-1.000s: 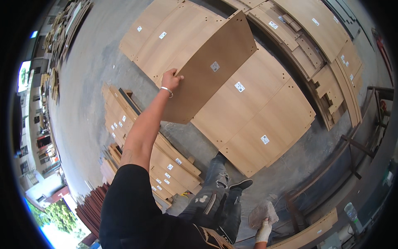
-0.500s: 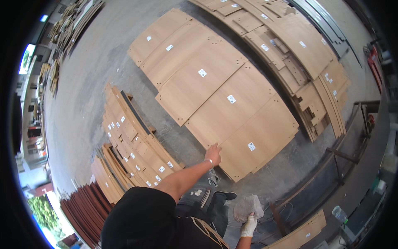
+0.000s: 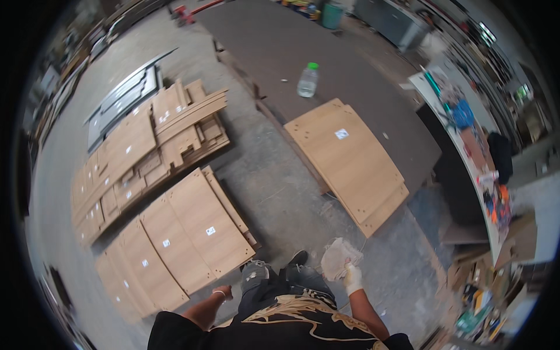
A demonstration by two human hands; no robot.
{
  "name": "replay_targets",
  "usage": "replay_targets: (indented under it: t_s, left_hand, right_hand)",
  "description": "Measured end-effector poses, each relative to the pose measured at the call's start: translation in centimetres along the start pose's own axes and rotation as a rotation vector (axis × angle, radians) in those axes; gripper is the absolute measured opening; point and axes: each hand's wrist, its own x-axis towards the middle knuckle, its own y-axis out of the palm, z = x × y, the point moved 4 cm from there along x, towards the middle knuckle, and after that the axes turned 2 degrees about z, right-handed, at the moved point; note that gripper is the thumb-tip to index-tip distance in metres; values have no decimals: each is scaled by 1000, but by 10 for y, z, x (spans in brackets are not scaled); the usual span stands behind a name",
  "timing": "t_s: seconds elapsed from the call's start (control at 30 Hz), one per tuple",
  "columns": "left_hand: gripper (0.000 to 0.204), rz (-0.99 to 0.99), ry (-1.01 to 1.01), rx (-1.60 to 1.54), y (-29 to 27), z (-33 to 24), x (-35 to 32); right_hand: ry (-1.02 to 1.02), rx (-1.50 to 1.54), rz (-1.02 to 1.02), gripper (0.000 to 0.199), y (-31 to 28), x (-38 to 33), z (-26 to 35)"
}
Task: The person wipes the surface of flat wooden panels with a cloth, occasionally applying liquid from a plastic bottle. They handle multiple panels one at a time, wiping each side and then stacking them on the floor.
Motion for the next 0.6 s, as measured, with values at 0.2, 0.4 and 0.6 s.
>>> replay_targets:
  t_s: [0.2, 0.4, 0.6]
  left_hand:
    - [49, 1, 569, 60, -99, -137, -21]
    - [38, -35, 914, 262, -311, -196, 28]
    - [32, -926, 869, 30, -485, -385, -14]
  right_hand:
    - [-65, 585, -85, 59, -116, -37, 8]
    - [-212, 903, -154, 59, -80, -15, -31]
    - [-380, 873, -505, 55, -42, -5, -16]
